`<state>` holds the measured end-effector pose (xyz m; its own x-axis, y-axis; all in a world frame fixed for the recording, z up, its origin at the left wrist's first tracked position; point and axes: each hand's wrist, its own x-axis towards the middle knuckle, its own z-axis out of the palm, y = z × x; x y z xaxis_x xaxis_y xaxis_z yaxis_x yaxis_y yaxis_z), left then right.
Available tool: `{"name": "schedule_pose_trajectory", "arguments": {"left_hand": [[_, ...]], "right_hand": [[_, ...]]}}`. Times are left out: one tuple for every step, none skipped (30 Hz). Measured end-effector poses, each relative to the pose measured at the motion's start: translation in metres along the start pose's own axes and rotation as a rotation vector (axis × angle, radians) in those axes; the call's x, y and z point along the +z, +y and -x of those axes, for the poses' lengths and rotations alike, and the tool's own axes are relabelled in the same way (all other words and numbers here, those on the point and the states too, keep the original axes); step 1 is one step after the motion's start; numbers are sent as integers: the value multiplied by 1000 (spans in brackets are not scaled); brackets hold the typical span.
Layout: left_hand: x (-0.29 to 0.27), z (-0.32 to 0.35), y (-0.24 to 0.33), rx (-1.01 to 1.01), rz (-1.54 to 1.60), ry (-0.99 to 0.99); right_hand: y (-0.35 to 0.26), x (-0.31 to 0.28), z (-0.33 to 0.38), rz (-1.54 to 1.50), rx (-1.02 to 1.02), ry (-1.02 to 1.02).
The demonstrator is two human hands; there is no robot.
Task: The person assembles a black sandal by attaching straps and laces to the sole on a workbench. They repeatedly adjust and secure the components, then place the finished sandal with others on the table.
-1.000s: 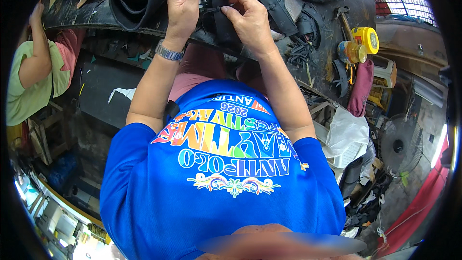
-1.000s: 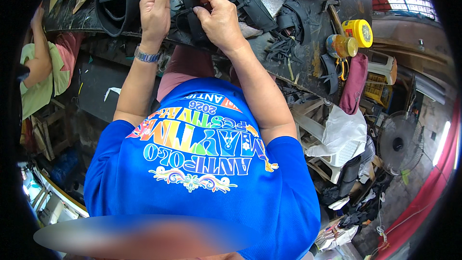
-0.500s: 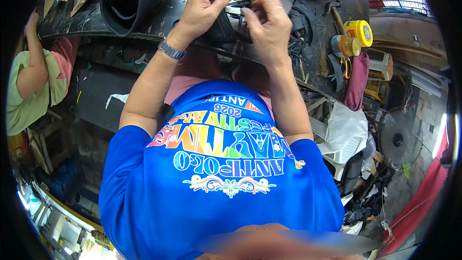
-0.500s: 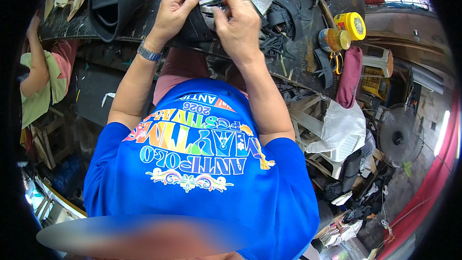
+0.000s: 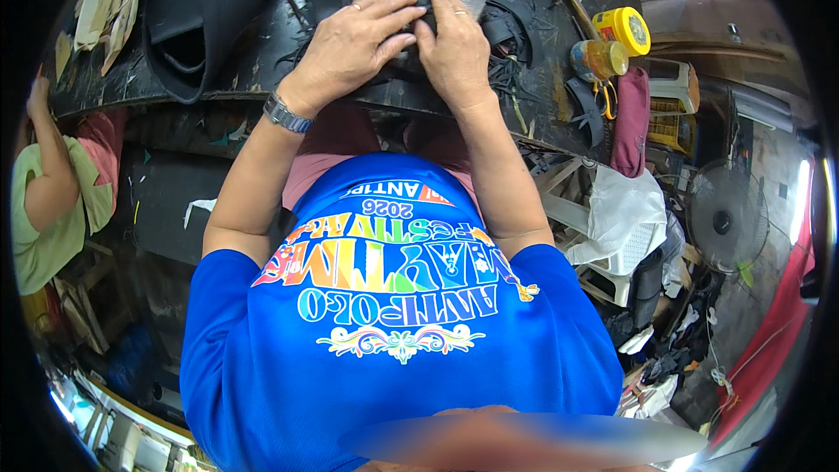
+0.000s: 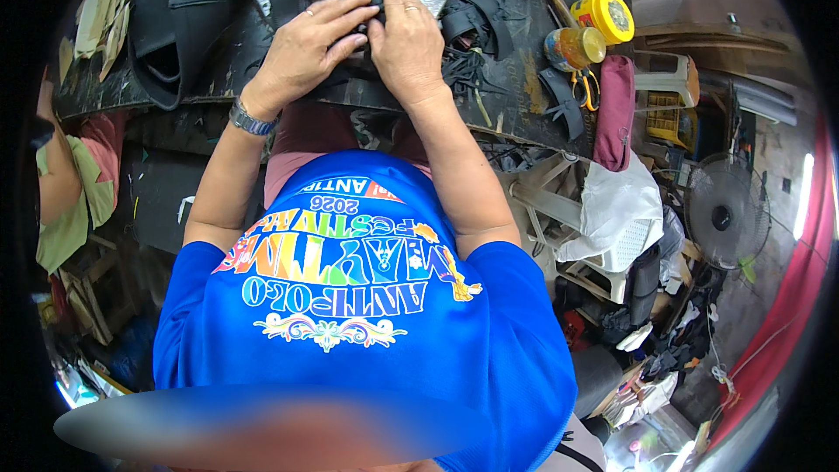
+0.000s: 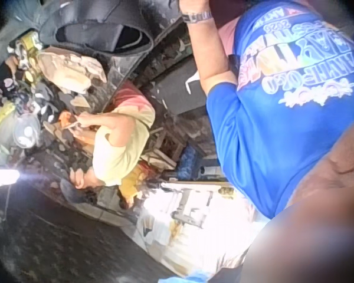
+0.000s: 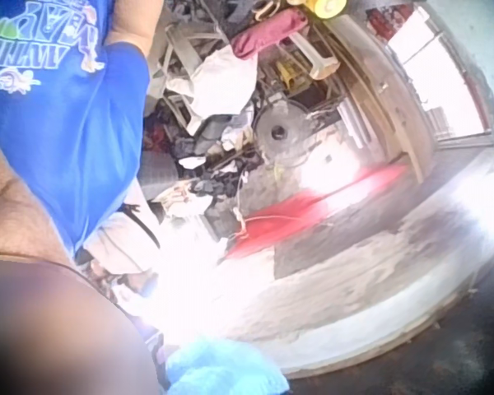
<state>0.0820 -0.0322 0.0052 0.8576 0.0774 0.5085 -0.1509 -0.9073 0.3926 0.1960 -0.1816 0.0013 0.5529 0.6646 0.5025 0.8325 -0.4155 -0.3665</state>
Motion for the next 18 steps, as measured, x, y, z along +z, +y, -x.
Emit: {"name": "schedule_pose_trajectory", "arguments": {"left_hand": [[2,1,3,-6,-99,-55],[3,1,6,5,-91,-28],[3,1,7,0,-91,-40],[2,1,9,-4,-90,-45],[1,1,9,8,-70,-36],[0,1,9,2,-73,-63],[-1,1,9,-2,-74,-75],[-2,0,9,-7,-76,-86],[-2,0,10,-8,-76,-92],[-2,0,10,-9,-76,-96],[-3,-1,10,-11,-77,-99],[-2,-1,11,-11,-73,-98],[-2,-1,11,-13,-69,-98],[-2,-1,11,-22,-65,-105],[-2,-1,11,-15,-70,-96],[-2,0,11,-14,-74,-96],[-2,0,11,-16,-77,-101],[-2,0,11,-12,-80,-100]], "right_hand": [[0,-5,2,-13,-5,7],[1,-11,3,-18,14,-10],[7,-20,2,-123,20,-13],[17,-32,0,-226,12,-12],[27,-44,0,-353,73,26],[39,-55,-2,-259,62,89],[52,-65,-5,-146,114,101],[66,-73,-8,-36,99,130],[78,-78,-9,88,155,75],[88,-81,-8,216,225,15],[96,-81,-7,205,337,-87],[101,-78,-5,199,306,-90],[105,-75,-2,197,300,-96],[108,-72,-1,203,326,-120],[110,-71,1,208,303,-106],[112,-69,2,208,281,-100],[113,-69,3,214,276,-97],[114,-69,3,221,268,-94]]}}
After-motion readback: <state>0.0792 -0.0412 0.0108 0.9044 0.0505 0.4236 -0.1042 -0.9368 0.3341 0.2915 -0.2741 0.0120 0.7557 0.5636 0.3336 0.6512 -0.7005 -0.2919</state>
